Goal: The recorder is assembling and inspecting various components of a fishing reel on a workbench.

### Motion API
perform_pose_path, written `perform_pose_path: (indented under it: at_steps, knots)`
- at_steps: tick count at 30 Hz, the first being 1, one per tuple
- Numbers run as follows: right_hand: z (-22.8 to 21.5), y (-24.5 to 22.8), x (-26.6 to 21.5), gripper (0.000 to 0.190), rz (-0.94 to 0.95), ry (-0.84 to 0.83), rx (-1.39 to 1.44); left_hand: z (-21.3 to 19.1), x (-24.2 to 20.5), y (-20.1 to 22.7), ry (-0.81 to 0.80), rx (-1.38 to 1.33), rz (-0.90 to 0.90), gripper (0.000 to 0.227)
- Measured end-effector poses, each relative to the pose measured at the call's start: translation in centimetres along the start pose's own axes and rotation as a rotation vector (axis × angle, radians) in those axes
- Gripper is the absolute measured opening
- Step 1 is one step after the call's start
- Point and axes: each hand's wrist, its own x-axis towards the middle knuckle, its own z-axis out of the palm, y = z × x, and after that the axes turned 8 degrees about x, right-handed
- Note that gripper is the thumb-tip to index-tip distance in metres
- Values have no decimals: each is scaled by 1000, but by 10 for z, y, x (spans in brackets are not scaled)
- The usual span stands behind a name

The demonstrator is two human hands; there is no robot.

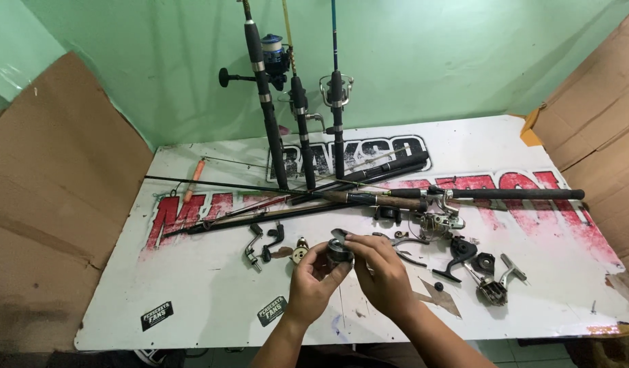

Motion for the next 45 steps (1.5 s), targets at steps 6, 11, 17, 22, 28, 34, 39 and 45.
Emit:
perform_pose_path:
  at_steps: [6, 11, 17, 22, 28, 34, 39, 45]
  knots:
    - [9, 16, -13, 23, -46, -7, -23, 5, 1, -6, 39, -60, -17, 40]
    - [1, -5, 0, 27, -4, 12, -10, 6, 1, -6, 16, -89, -37, 41]
    - [-3, 0, -3, 31, 22, 35, 7, 6, -1, -8, -8, -87, -55, 43]
    - [-6, 0, -1, 29, 46, 37, -7, 10, 1, -16, -18, -205, -93, 47]
    - [-2, 4, -8, 24, 49, -15, 13, 7, 0, -11, 1, -81, -100, 46]
    - [-1, 7, -8, 25, 9, -21, 18, 3, 0, -11, -25, -68, -29, 47]
    - [-6, 5, -3, 29, 55, -42, -1, 0, 0, -7, -60, -46, -14, 50]
    - [3, 21, -7, 31, 5, -21, 20, -4, 3, -10, -77, -101, -31, 50]
